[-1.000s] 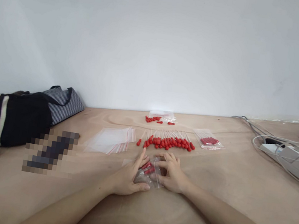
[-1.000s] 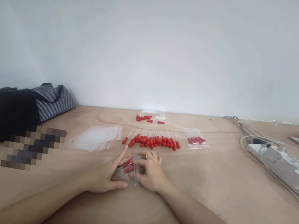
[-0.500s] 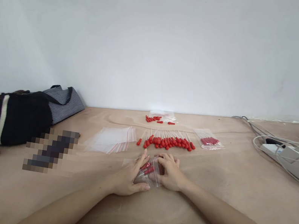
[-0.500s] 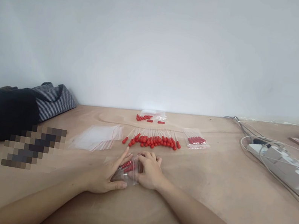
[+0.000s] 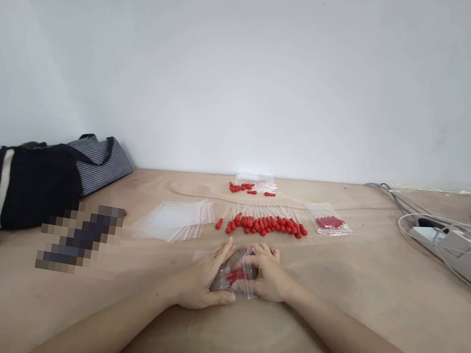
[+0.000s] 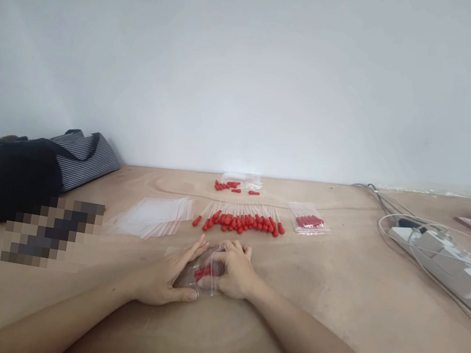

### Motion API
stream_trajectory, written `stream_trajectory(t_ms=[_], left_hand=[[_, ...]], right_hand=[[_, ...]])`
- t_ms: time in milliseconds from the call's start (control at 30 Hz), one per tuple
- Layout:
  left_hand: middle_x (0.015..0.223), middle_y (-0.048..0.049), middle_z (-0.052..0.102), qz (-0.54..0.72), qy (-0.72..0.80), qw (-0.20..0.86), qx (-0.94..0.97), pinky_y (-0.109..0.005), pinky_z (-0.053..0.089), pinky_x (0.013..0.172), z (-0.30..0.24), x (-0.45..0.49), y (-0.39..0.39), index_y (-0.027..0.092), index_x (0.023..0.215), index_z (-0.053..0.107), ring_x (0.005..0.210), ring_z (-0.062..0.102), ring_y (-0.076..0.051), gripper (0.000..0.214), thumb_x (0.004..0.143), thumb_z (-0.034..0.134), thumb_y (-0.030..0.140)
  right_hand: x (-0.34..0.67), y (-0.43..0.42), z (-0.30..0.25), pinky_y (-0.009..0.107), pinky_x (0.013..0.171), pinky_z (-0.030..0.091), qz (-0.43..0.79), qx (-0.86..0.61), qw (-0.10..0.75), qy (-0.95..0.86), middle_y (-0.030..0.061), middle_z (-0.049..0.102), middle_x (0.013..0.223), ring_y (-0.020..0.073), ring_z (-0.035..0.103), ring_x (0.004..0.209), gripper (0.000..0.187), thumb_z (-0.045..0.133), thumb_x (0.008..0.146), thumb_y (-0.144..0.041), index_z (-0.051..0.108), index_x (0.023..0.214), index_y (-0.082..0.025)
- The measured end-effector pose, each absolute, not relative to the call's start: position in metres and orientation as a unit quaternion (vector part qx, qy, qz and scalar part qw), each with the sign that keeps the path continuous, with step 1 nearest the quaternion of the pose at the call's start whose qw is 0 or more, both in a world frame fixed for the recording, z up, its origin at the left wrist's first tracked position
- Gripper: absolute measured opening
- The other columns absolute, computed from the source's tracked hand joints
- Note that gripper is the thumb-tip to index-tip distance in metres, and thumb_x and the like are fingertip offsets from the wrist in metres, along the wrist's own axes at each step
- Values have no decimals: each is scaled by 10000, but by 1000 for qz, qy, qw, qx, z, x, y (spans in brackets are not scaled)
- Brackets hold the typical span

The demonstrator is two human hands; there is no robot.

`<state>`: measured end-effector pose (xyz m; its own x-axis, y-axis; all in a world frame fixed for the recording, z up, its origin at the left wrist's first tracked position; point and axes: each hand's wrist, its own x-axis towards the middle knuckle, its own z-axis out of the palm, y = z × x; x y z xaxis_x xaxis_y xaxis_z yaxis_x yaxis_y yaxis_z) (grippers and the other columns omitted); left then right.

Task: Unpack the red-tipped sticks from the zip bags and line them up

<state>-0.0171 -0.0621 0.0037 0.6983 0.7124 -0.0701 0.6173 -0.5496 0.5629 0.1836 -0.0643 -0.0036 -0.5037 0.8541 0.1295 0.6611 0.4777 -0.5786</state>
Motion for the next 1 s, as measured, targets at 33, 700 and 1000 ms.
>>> stream_trajectory(t_ms=[33, 700, 1000], left_hand=[[1440, -119, 110, 80, 379, 286, 876, -442, 189, 1044, 4, -17, -62, 186, 1372, -104, 1308, 130, -269, 975, 730, 565, 488], [1445, -121, 62, -6, 398, 233, 887, -416, 157, 1057, 21, -23, -64, 148, 1386, 19, 1310, 107, -275, 917, 731, 481, 594], [1291, -82, 433, 142, 437, 264, 848, -368, 275, 1001, 11, -25, -59, 201, 1332, 246, 1198, 368, -207, 518, 851, 380, 338]], right_hand=[[184, -64, -4, 418, 895, 212, 238, -456, 206, -832, 3, 508, 1124, 227, 395, 1062, 308, 648, 627, -513, 630, 868, -321], [208, -57, 4, 329, 761, 281, 249, -449, 178, -840, -34, 557, 696, 135, 496, 718, 208, 679, 625, -317, 545, 691, -173], [245, -51, 16, 224, 557, 310, 328, -486, 110, -803, -48, 509, 571, 94, 444, 545, 143, 636, 610, -293, 554, 659, -187]])
